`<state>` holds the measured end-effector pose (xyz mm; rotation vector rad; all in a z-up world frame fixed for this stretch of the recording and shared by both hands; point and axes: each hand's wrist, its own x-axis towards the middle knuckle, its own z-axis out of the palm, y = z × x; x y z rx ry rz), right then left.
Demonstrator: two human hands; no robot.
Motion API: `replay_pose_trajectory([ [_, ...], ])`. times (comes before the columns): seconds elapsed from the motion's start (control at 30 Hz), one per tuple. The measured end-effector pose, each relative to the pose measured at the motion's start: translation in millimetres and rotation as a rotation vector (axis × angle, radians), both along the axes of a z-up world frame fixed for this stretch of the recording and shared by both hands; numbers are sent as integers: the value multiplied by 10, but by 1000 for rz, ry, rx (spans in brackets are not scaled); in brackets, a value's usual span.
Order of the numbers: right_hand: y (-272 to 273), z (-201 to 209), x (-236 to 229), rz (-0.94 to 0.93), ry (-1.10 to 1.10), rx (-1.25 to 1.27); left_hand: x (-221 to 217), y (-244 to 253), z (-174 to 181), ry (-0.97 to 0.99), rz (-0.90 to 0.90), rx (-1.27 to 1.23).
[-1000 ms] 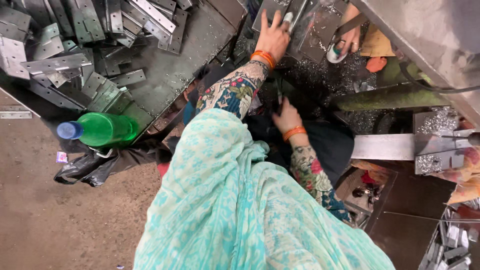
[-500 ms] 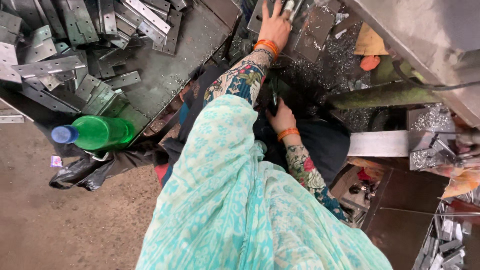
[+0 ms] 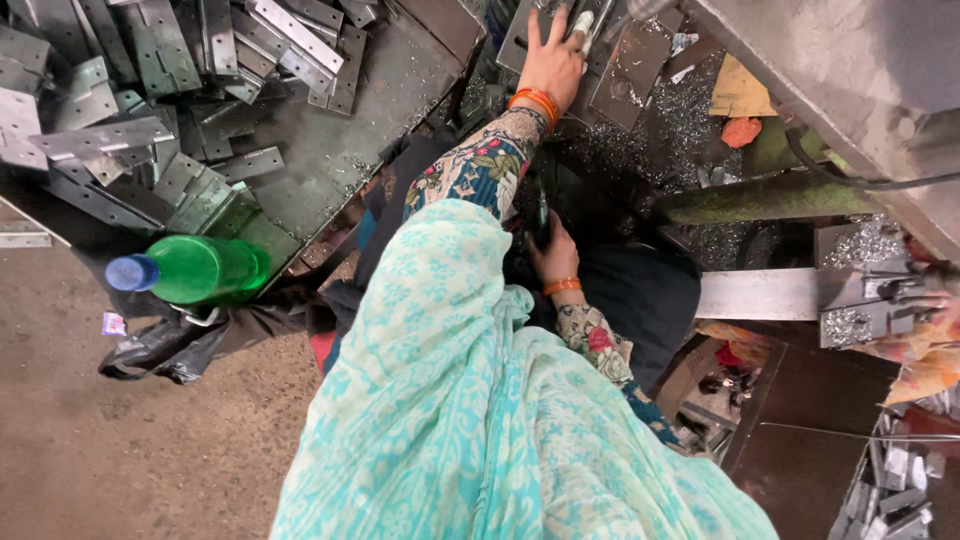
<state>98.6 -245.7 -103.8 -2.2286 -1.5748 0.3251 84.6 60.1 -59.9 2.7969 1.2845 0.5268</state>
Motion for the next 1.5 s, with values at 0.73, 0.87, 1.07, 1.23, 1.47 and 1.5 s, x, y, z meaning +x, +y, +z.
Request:
replay_pose_trajectory([
  [0.73, 65, 82, -97, -47, 23, -120, 50, 153, 64, 35, 34, 20],
  [0.87, -45, -150, -79, -13, 3, -88, 77, 152, -14, -33, 15, -25],
  [1.07, 296, 473, 68, -17, 57, -275, -53, 168, 307, 154, 21, 14],
  [1.23, 597, 1037, 182, 55, -31, -497, -352, -218, 516, 305, -92, -11],
  [1.47, 630, 1304, 8, 68, -14, -484, -1006, -885, 365, 168, -206, 85],
  [1.5, 633, 1317, 11, 62, -27, -493, -1009, -898, 350, 130, -198, 177],
])
